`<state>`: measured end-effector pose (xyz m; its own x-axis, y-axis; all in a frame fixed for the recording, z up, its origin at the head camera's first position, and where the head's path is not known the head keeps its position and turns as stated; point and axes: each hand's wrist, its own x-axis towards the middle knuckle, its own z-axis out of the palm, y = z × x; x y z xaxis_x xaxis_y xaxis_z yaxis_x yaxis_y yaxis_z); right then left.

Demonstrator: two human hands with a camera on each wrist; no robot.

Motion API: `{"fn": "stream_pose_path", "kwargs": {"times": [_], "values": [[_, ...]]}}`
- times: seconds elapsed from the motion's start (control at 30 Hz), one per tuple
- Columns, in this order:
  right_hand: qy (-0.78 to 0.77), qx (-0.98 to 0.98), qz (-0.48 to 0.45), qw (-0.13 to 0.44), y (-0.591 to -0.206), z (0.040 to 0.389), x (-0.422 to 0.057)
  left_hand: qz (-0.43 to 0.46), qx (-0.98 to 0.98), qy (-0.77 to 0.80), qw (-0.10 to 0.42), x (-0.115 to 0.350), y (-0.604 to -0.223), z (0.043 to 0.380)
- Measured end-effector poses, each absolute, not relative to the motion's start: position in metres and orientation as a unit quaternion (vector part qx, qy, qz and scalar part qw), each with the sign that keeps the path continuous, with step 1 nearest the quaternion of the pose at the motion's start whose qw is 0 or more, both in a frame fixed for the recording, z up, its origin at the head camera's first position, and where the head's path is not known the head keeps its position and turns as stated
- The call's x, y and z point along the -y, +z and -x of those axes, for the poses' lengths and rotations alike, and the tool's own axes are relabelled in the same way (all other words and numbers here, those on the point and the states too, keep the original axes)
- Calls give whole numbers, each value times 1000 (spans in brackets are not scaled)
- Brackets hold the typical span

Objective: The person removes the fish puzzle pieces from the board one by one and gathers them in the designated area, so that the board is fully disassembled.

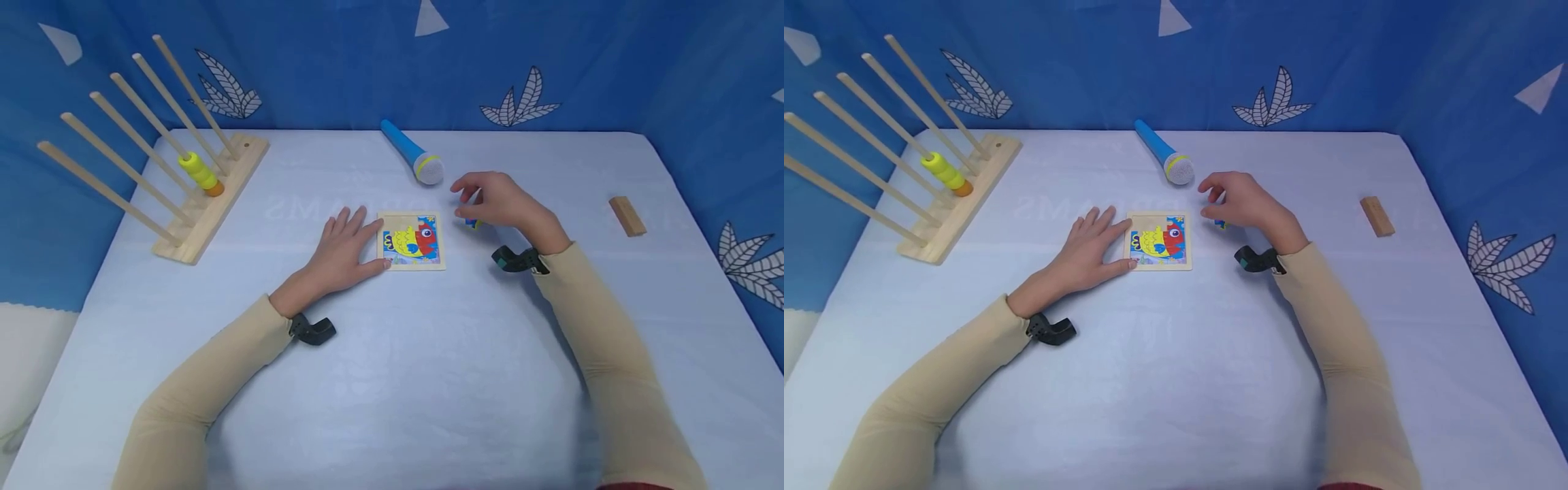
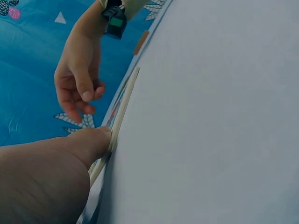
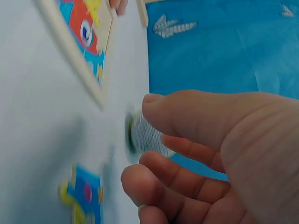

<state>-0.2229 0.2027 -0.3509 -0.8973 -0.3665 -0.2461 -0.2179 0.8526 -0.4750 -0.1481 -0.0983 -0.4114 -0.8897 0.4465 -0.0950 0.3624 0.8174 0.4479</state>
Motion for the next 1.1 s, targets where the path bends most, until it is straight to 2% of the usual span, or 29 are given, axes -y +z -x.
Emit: {"fn": "stream_pose_path", "kwargs": {"times": [0.23,0.43,1.1], "values": [[-229,-934,178,206,-354,225,-167,-211,-947,218,104,99,-412,147],[-226,-930,179,229,-361,223,-156,-211,-948,216,106,98,-414,147],[-196,-940,192,202,-364,215,-147,-220,-948,206,99,101,-413,150]]}}
